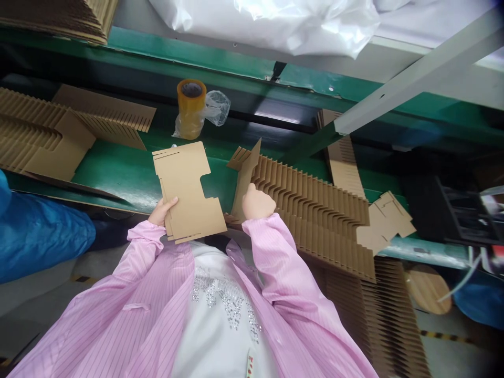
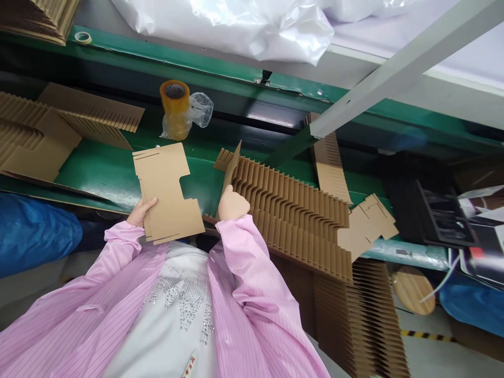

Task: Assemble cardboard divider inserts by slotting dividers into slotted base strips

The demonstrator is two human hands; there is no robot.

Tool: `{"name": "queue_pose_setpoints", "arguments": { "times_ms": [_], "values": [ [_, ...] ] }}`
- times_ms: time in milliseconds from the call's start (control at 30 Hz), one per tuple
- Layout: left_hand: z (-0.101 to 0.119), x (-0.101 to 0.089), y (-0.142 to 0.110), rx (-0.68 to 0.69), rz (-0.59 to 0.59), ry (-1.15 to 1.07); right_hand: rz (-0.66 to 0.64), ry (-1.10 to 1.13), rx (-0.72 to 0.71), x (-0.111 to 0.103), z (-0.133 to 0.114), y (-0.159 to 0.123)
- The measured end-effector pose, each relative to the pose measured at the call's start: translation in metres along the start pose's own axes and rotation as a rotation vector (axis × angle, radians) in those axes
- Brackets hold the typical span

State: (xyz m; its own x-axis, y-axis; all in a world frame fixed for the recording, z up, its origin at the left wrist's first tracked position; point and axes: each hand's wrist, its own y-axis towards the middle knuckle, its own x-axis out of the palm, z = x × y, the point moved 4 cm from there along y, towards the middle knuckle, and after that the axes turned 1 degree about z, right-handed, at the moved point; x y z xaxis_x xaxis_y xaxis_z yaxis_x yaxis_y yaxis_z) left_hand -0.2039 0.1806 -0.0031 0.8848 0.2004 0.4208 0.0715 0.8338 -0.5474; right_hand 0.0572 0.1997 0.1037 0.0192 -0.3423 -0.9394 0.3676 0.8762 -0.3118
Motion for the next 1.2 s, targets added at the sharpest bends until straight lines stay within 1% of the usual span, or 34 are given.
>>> {"name": "queue_pose_setpoints", "arguments": {
  "times_ms": [133,300,500,600,667,767,800,833,867,900,933,967,1000,1033,1067,1100,1133,1200],
  "values": [
    [0.001,-0.002,0.000,0.000,0.008,0.000,-0.022,-0.005,-0.009,0.004,-0.001,0.003],
    [0.000,0.000,0.000,0.004,-0.002,0.000,-0.070,-0.013,-0.032,0.010,-0.002,0.006],
    [0.000,0.000,0.001,0.001,-0.002,-0.010,-0.182,-0.007,-0.060,0.030,-0.002,0.014],
    [0.000,-0.001,0.002,-0.006,-0.006,-0.003,-0.212,-0.012,-0.071,0.039,-0.004,0.019],
    [-0.001,-0.002,0.002,-0.002,0.000,0.005,-0.221,-0.015,-0.075,0.042,-0.007,0.021],
    [-0.001,0.002,0.000,-0.009,-0.010,0.009,-0.209,-0.012,-0.061,0.035,-0.008,0.014],
    [-0.001,0.005,-0.001,-0.017,-0.023,0.009,-0.174,-0.006,-0.052,0.029,-0.008,0.009],
    [-0.001,0.008,-0.002,-0.025,-0.040,0.009,-0.112,0.013,-0.053,0.020,-0.008,0.003],
    [-0.001,0.012,-0.004,-0.029,-0.058,0.009,-0.041,0.049,-0.082,0.010,-0.008,-0.005],
    [0.000,0.016,-0.006,-0.026,-0.071,0.007,0.019,0.102,-0.148,0.001,-0.009,-0.013],
    [0.001,0.019,-0.007,-0.014,-0.078,0.004,0.049,0.164,-0.238,-0.007,-0.010,-0.021],
    [0.003,0.023,-0.008,0.005,-0.079,-0.002,0.036,0.223,-0.333,-0.012,-0.011,-0.028],
    [0.004,0.027,-0.008,0.026,-0.077,-0.006,-0.016,0.265,-0.406,-0.014,-0.011,-0.034],
    [0.006,0.031,-0.008,0.045,-0.073,-0.009,-0.086,0.288,-0.441,-0.013,-0.010,-0.039],
    [0.007,0.034,-0.008,0.060,-0.074,-0.008,-0.141,0.307,-0.439,-0.011,-0.007,-0.041],
    [0.008,0.037,-0.008,0.070,-0.080,-0.002,-0.168,0.340,-0.411,-0.008,-0.002,-0.041],
    [0.008,0.041,-0.007,0.076,-0.091,0.006,-0.168,0.398,-0.375,-0.006,0.004,-0.041],
    [0.008,0.047,-0.005,0.078,-0.123,0.031,-0.113,0.570,-0.318,-0.005,0.019,-0.037]
  ]
}}
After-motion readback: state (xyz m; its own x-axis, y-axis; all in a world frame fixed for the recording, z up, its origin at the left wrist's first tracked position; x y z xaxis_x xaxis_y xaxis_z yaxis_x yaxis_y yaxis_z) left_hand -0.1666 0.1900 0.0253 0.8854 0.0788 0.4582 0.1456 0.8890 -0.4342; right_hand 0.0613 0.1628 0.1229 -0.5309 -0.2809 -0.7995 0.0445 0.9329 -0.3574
